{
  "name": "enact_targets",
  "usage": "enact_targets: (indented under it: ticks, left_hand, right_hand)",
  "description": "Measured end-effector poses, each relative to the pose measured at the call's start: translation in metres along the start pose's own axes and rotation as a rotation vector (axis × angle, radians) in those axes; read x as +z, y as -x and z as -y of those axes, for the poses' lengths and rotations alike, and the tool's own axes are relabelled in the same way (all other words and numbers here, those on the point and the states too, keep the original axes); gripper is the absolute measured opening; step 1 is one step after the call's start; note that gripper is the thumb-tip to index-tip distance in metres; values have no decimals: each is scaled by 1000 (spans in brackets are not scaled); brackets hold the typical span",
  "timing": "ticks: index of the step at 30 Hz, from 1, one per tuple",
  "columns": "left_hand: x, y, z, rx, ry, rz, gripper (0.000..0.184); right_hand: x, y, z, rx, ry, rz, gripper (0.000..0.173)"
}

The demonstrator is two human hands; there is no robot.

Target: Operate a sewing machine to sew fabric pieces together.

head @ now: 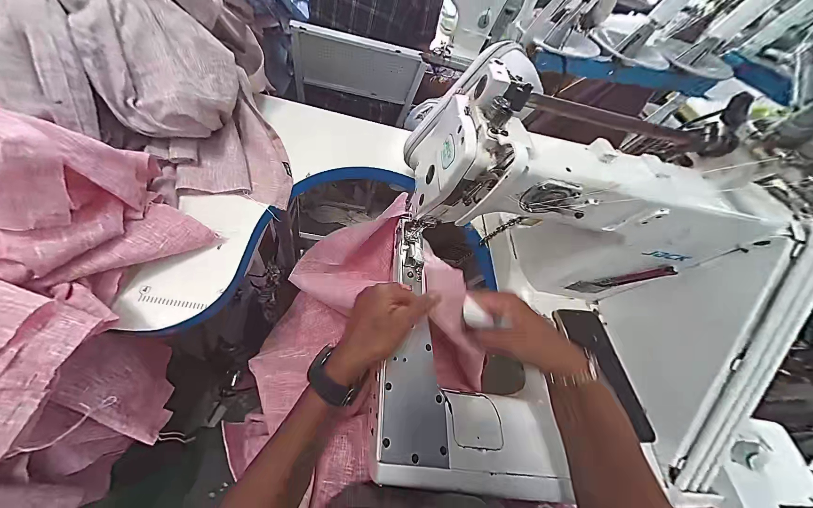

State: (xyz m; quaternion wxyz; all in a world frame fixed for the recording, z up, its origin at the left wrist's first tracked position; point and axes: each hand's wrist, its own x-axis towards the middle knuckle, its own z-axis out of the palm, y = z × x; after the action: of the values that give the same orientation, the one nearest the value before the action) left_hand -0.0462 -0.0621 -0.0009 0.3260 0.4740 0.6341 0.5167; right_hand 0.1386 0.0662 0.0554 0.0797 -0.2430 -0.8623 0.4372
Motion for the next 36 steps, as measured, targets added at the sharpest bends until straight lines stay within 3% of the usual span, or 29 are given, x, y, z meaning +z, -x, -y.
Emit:
enact_targets:
  ticks: [2,4,5,8,11,13,14,15,17,19,20,22,24,26,28,30,32,33,34,36]
  left_hand:
    - [15,-14,-14,47,16,140,27]
    - [26,-14,-21,103,55,128,18]
    - [30,-12,-24,119,89,85,17]
    - [34,1,-26,156,173,-57,12]
    - [-12,15,0,106,-98,-259,18]
    - [-66,16,35,-80,-354,-424,34]
    - [-85,16,48,-167,-419,-445,40]
    - [-92,19,51,-194,-467,-426,43]
    - [-66,20,30,-46,-541,-346,44]
    - [-14,24,3,172,-632,-330,35]
    - [1,29,-1,210,-666,-339,32]
    - [-6,52,9,-19,-631,-207,43]
    - [-37,75,28,-260,-483,30,26]
    - [-43,99,10,-151,-352,307,12]
    - [-22,107,-30,101,-158,510,18]
    - [-8,59,-31,177,-177,298,17]
    - [11,0,6,150,-336,-72,20]
    - [23,-18,21,109,-360,-154,26]
    - [34,-26,26,73,-379,-209,32]
    - [44,-20,27,-17,-401,-231,44]
  right_hand:
    - [22,42,7,-171,-87,62,23]
    - [43,63,11,-179,-297,73,36]
    - [53,65,13,-147,-380,-14,36]
    - [72,53,20,-21,-393,-393,12]
    - [12,49,1,128,-304,-634,12]
    - [-45,42,-16,234,-32,-878,12]
    - [-60,34,-19,244,103,-912,20]
    - [-61,26,-16,215,198,-855,31]
    - [-23,-3,7,85,343,-558,44]
    - [37,-36,34,-13,496,-225,36]
    - [56,-51,37,-84,594,-170,31]
    - [52,-68,28,-58,680,-171,23]
    - [31,-71,16,-57,655,-251,22]
    - [35,-67,-2,-183,648,-297,19]
    - [55,-51,-18,-248,585,-266,19]
    - [54,-53,-19,-257,539,-305,29]
    - [23,-40,-17,31,509,-296,48]
    - [-4,-32,-21,206,509,-271,50]
    - [-33,-26,-30,340,526,-252,39]
    - [-60,-16,-56,439,542,-268,26]
